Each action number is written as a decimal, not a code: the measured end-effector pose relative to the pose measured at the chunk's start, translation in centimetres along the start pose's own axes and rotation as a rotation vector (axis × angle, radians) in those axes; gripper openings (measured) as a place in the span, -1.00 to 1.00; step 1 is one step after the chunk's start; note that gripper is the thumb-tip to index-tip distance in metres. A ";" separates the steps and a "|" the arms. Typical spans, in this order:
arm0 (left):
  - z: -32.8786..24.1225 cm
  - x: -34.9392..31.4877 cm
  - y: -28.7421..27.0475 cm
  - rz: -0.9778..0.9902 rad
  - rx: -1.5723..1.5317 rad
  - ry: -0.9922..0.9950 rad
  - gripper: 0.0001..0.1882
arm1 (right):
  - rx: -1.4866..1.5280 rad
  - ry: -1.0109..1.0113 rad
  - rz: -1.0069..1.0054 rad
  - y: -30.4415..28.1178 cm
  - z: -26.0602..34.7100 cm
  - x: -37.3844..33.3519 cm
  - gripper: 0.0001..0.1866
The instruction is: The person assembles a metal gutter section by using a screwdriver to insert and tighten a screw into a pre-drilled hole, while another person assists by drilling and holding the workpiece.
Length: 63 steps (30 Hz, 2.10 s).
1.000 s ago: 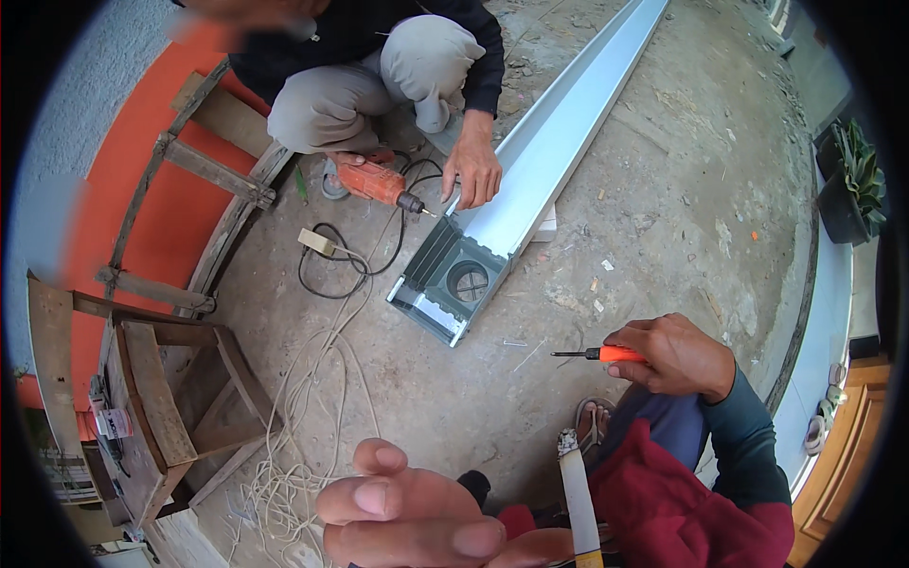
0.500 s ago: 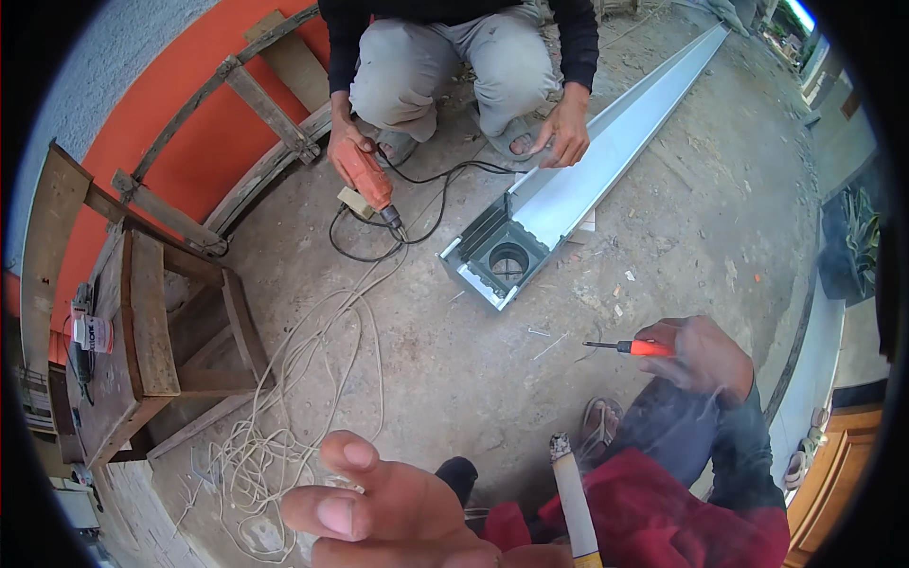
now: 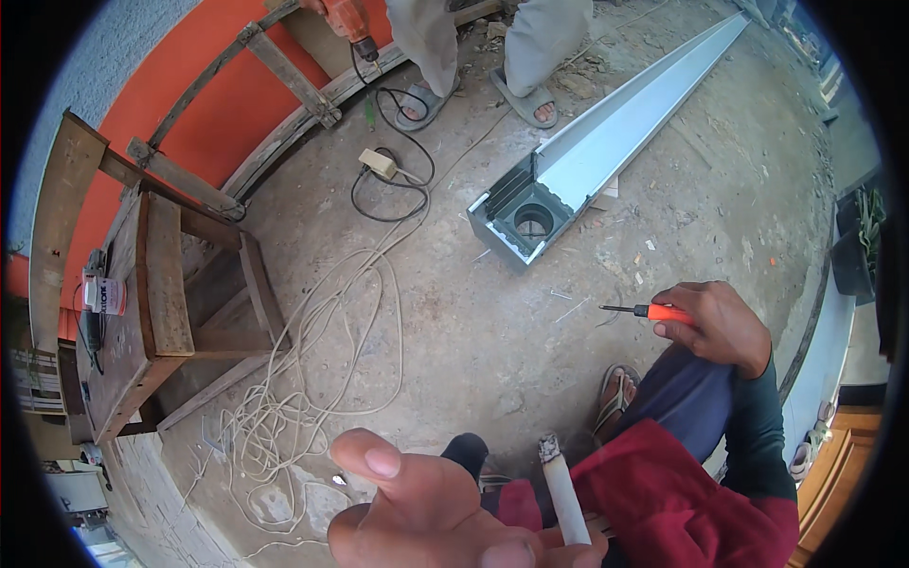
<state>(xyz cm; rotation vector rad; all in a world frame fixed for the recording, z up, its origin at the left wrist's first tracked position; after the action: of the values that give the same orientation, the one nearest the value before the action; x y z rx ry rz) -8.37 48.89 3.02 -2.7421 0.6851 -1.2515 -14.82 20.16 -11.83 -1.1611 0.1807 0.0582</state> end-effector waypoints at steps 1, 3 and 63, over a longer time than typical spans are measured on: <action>0.7 -0.4 -0.4 0.029 -0.074 -0.002 -0.58 | 0.000 0.007 -0.006 -0.1 0.0 0.0 -0.67; 1.0 -0.9 -2.4 -0.041 0.030 0.103 -0.52 | 0.006 -0.087 -0.010 -0.2 1.9 1.7 -0.68; 42.9 6.6 27.1 0.404 0.451 -0.502 -0.42 | -0.054 -0.141 -0.018 -1.0 -0.6 -5.6 -0.69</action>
<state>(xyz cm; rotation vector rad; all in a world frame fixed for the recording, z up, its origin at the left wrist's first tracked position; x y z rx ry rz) 16.55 15.96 -27.16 -2.2486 0.7350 -0.5194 -20.21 19.51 -10.17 -1.2073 0.0439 0.1296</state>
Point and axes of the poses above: each hand's wrist, its own x-axis towards the middle knuckle, its own y-axis out of the palm, z = x × y, the point moved 10 cm from there along x, towards the middle knuckle, and after that the axes turned 9 degrees about -y, right-handed, at the moved point
